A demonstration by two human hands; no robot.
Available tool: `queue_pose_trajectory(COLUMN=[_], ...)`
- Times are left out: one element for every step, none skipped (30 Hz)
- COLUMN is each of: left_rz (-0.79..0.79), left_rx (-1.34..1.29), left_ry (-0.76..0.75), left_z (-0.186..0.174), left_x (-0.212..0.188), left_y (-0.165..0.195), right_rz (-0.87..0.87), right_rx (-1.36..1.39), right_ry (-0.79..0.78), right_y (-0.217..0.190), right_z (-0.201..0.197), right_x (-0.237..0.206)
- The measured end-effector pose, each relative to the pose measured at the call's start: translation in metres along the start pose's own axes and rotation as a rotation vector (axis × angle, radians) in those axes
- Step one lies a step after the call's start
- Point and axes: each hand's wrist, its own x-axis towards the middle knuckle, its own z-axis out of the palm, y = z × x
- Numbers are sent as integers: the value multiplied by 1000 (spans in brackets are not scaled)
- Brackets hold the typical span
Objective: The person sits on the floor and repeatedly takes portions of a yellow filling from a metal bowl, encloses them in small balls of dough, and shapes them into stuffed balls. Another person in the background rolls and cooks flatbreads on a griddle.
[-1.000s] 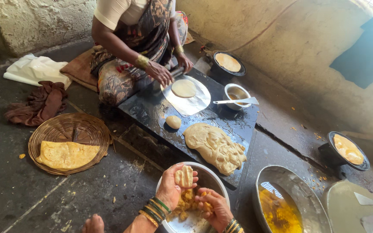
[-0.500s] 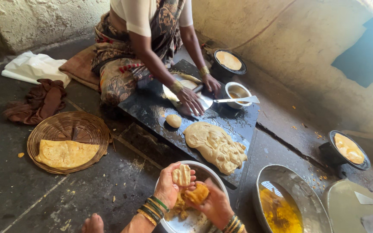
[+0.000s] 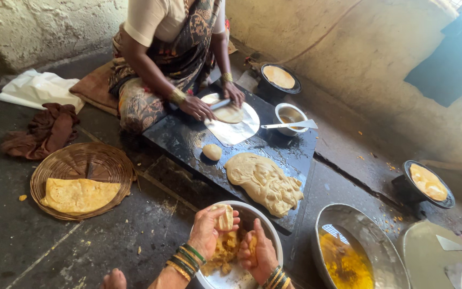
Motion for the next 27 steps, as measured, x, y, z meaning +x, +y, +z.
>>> queue_pose_trajectory(left_rz=[23,48,49,49,49,59,70,81,97,112,129,134,139,145,145,146,148,158,167,177,193,207,220,162,103,44,22], left_rx=[14,30,34,36,40,38,36,35,44,52,60,57,53,47,44,40,37,40,42,43,66,92,118,99,80,60,18], left_ry=[-6,-13,-8,-4,1,-9,-18,-27,-52,-78,-104,-87,-71,-55,-41,-26,-11,-24,-36,-49,-20,11,44,44,42,42,-18], left_z=[0,0,0,0,0,0,0,1,1,1,1,0,1,1,1,1,1,1,2,2,4,5,6,8,10,11,12], left_x=[1,1,2,3,3,3,3,3,2,1,1,0,-1,-1,-2,-2,-2,-3,-3,-3,-2,-2,-3,-3,-3,-5,-7], left_y=[-1,-1,-1,-2,-2,-2,-2,-2,-3,-4,-4,-5,-6,-7,-7,-8,-8,-8,-7,-7,-6,-5,-4,-3,-1,0,1], right_rz=[-21,37,93,150,121,93,66,-5,-77,-149,-307,-466,-627,-554,-480,-404,-380,-354,-326,-357,-387,-415,-457,-503,-551,-605,-658], right_rx=[23,61,99,137,38,-61,-160,-326,-492,-659,-796,-927,-1055,-904,-753,-601,-469,-338,-207,-160,-114,-65,-63,-59,-56,-122,-187], right_ry=[4,54,104,154,119,81,42,44,47,52,9,-34,-78,-8,59,125,174,221,266,266,265,265,205,146,87,110,130], right_y=[-2,-5,-10,-14,-17,-20,-21,-21,-20,-17,-14,-11,-8,-7,-6,-8,-11,-14,-19,-24,-29,-33,-35,-35,-35,-33,-30], right_z=[3,6,9,12,14,15,15,14,12,8,5,1,-3,-6,-8,-9,-8,-6,-3,2,8,16,23,31,39,46,53], right_x=[-3,-7,-13,-18,-23,-28,-30,-31,-30,-28,-24,-19,-14,-9,-6,-4,-3,-5,-8,-12,-17,-23,-28,-32,-35,-37,-38])
